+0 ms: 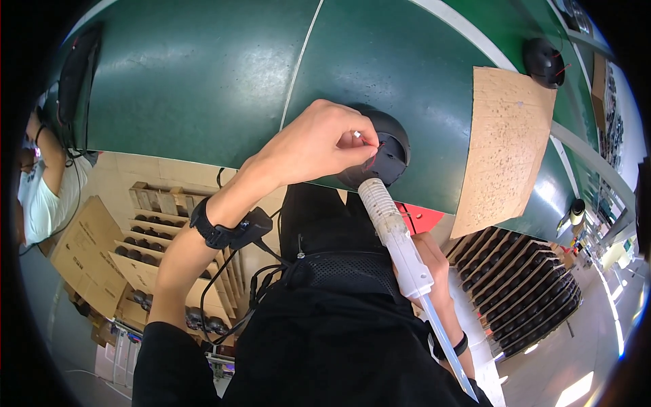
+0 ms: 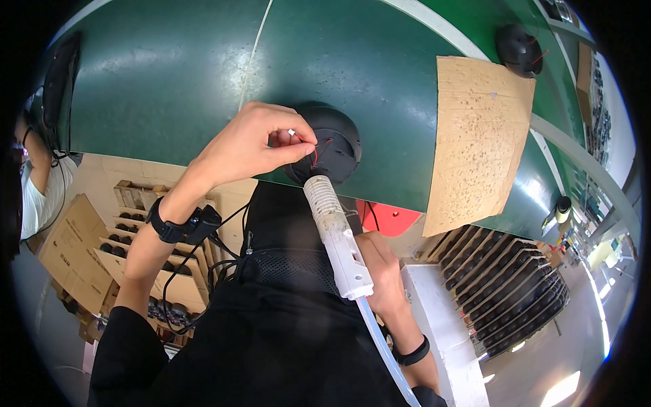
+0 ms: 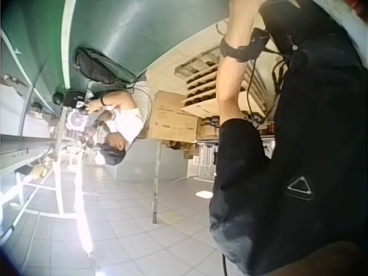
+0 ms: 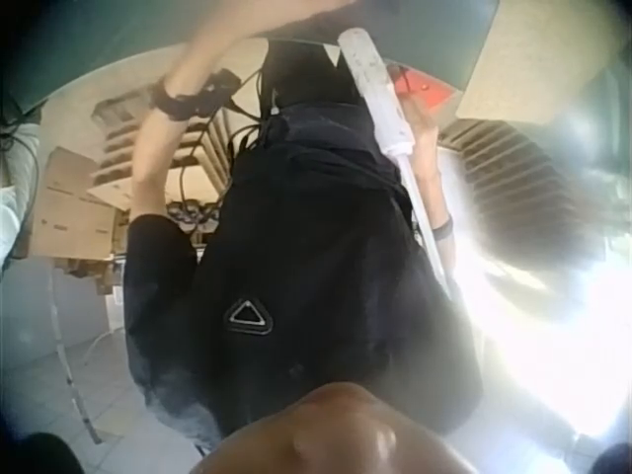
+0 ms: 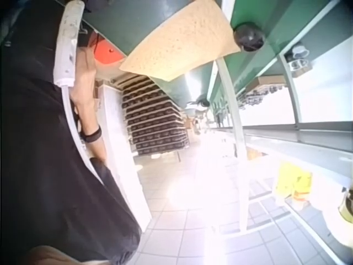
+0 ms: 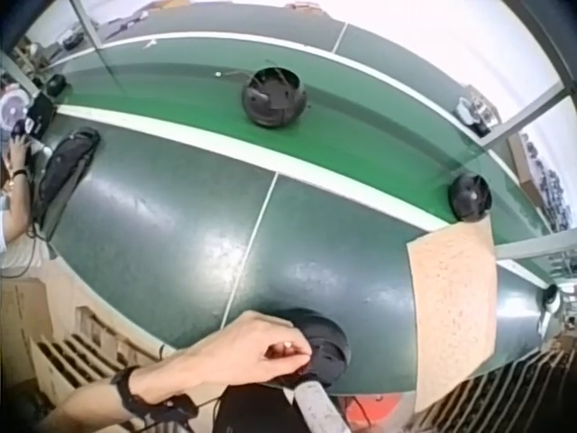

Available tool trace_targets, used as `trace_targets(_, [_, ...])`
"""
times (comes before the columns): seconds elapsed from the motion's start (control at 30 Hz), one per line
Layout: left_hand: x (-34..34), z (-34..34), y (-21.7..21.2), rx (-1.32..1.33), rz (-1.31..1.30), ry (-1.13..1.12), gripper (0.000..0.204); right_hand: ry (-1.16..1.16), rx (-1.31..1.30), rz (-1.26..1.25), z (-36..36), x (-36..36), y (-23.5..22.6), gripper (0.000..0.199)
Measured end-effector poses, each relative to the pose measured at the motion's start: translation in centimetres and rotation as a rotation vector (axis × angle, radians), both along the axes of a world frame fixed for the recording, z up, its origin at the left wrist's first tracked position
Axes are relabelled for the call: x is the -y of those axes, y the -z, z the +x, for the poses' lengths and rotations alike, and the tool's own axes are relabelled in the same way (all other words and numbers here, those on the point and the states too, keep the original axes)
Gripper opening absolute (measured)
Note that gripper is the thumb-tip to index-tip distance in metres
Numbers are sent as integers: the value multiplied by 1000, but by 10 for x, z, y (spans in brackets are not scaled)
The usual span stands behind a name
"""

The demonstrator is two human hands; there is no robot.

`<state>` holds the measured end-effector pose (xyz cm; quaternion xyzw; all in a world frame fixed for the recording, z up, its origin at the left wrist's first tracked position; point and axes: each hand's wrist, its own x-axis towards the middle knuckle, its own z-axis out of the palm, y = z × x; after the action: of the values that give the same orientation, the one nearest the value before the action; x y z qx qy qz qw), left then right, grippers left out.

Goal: The person uses a glue gun to apply glue to the interior of black plastic housings, presses red wires into the glue, and then carries the finished housings to a large cardboard box.

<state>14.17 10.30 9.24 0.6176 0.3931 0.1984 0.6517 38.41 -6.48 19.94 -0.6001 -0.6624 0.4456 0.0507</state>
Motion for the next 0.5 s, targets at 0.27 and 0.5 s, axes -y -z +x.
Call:
trace_targets(0.27, [4, 1, -1, 5, -14, -35, 10, -15, 13, 22, 2, 3, 4, 31])
trace_targets(0.5, [4, 8, -3, 42, 4, -37, 10, 15, 59, 11, -1, 6, 0, 28])
